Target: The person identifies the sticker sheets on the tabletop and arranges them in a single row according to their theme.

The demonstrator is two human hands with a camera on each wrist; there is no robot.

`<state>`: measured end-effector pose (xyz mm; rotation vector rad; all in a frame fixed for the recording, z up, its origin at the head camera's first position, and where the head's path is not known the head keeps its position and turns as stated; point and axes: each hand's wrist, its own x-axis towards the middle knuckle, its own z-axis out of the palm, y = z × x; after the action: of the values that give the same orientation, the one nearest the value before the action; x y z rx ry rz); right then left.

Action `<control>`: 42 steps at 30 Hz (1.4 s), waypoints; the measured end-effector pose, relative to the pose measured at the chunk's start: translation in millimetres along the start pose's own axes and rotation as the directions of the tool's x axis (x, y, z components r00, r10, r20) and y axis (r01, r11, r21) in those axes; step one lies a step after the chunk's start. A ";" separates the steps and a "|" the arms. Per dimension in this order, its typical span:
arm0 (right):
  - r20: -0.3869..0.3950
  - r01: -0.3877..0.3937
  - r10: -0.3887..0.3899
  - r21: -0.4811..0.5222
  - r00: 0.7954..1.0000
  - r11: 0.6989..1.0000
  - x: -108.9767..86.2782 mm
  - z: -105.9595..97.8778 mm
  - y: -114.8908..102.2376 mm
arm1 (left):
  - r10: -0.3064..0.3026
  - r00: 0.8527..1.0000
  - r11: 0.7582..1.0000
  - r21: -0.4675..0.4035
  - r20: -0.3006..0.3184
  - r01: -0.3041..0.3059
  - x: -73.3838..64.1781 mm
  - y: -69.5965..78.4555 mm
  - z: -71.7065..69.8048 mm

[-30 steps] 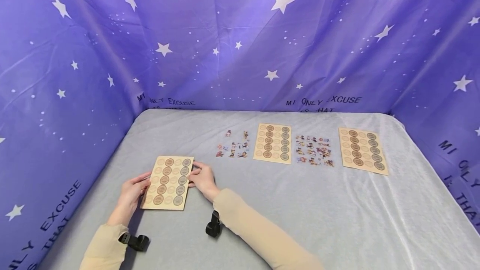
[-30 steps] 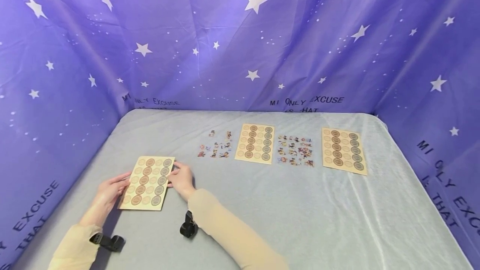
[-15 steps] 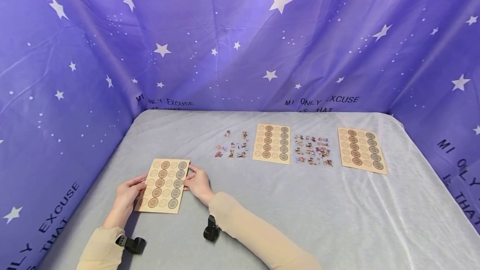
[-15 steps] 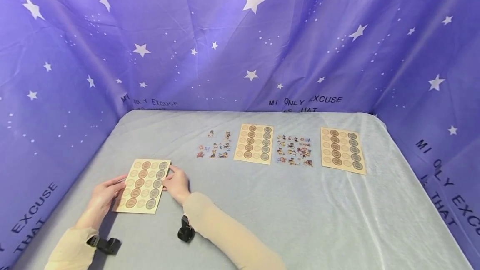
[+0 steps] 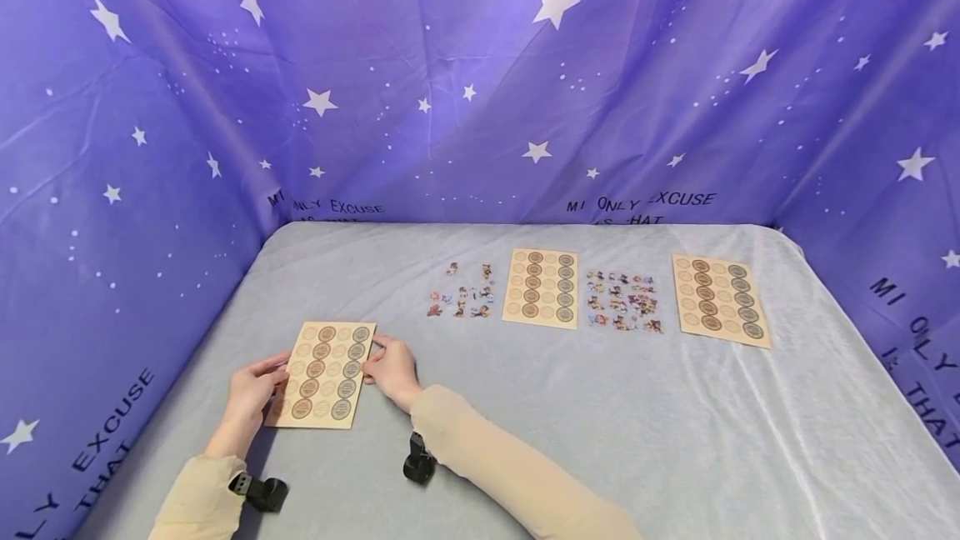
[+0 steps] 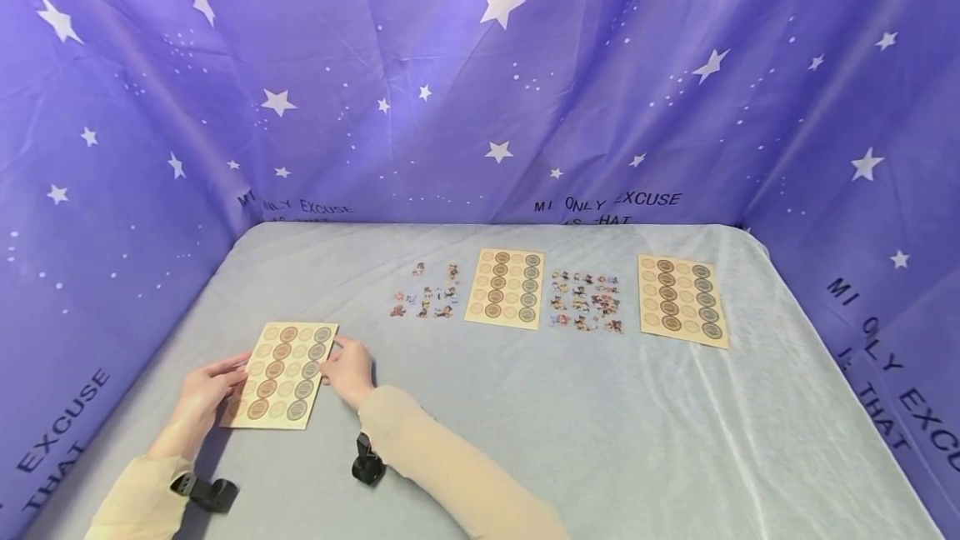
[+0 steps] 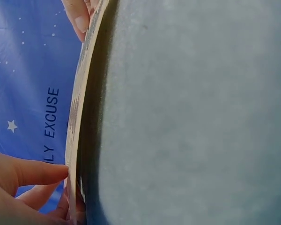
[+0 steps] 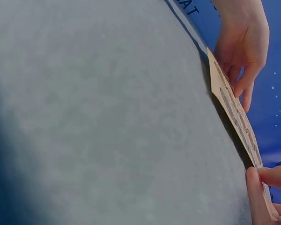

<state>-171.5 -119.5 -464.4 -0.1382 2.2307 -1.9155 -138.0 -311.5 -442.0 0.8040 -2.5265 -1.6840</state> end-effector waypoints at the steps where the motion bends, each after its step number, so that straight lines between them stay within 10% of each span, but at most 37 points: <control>1: 0.004 -0.002 0.002 0.007 1.000 1.000 -0.5 -0.2 -0.5 | 0.002 1.000 1.000 -0.006 0.000 -0.002 -0.6 -0.1 -0.2; 17: 0.123 -0.045 0.032 0.105 0.992 0.993 -3.5 -37.5 -4.2 | 0.083 0.995 0.995 -0.043 -0.056 -0.085 12.0 -9.0 4.8; 30: 0.182 -0.034 0.018 0.082 0.983 0.996 -24.1 -88.0 -31.8 | 0.150 0.975 0.983 -0.085 -0.163 -0.166 39.2 -17.7 43.5; 42: 0.159 -0.013 -0.001 0.084 0.987 0.996 -15.8 -126.6 -20.7 | 0.301 0.953 0.938 -0.170 -0.027 -0.301 18.2 12.4 74.0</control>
<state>-183.8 2.9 -424.7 -0.2616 2.0425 -1.9200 -179.3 -251.6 -467.8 0.3816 -2.3135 -1.7601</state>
